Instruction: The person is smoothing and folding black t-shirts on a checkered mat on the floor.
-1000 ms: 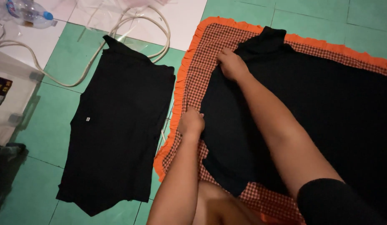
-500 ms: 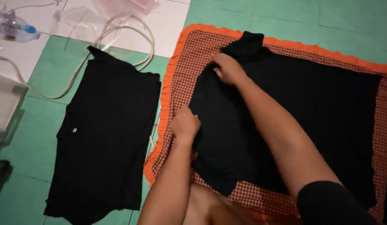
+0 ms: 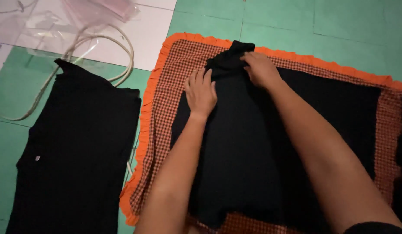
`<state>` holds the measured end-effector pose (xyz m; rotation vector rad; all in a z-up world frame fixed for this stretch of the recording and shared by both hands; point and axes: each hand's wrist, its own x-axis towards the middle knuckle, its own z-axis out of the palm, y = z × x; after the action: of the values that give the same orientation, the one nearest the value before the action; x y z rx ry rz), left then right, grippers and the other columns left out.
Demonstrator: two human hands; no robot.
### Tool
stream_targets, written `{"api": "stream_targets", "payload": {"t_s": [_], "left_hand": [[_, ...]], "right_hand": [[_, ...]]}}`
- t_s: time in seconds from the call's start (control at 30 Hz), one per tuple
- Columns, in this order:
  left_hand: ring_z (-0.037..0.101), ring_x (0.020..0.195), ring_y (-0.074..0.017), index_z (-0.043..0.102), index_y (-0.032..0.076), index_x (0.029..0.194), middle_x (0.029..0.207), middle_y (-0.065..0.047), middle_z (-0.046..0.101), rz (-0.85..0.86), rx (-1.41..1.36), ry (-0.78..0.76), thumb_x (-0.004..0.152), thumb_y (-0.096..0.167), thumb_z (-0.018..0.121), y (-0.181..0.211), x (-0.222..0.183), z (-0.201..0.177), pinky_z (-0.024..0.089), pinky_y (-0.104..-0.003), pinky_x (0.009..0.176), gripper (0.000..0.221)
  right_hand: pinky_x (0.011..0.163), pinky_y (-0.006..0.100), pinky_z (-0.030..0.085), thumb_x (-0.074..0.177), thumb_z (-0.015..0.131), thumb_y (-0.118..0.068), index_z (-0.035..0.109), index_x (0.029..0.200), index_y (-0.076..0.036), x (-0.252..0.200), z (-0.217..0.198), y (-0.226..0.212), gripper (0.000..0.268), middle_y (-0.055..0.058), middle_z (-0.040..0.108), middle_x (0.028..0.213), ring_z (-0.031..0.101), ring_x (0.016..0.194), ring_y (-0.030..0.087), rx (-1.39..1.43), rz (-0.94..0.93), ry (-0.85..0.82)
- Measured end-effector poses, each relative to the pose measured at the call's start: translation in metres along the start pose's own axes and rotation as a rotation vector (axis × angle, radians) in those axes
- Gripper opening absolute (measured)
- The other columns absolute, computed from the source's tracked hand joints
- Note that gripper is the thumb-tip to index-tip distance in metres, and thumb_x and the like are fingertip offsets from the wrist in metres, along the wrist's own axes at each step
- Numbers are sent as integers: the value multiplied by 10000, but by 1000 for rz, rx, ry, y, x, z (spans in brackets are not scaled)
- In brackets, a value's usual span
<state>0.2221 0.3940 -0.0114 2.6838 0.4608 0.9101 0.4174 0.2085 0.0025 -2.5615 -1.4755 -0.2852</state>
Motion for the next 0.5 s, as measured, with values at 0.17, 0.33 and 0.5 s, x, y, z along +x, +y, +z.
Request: {"api": "stream_targets", "payload": {"t_s": [0.17,0.33,0.5], "left_hand": [[432,1429,-340,556,135,1446,1512,-132,508,39,33,24,942,301,635,7,-11,15,300,-558,1180,536],[337,1493,-389,501,68,1486,1571,-195,437,-42,22,-135,896,328,628,2,-8,14,236,-578,1225,658],[298,1506,-411,530,3,1456,1571,-250,421,-74,9,-135,882,357,607,2,-12,22,182,-574,1235,679]], "right_hand": [[1026,471,479,907,670,-108,564,1409,-103,49,2,-29,513,115,518,1499,577,1263,368,109,73,-31],[837,479,547,916,554,-71,529,1442,-182,79,16,-43,538,21,430,1589,646,1153,332,0,64,-126],[756,556,538,973,536,-187,684,1255,-230,83,24,-43,321,137,603,1202,663,898,465,-84,221,-151]]}}
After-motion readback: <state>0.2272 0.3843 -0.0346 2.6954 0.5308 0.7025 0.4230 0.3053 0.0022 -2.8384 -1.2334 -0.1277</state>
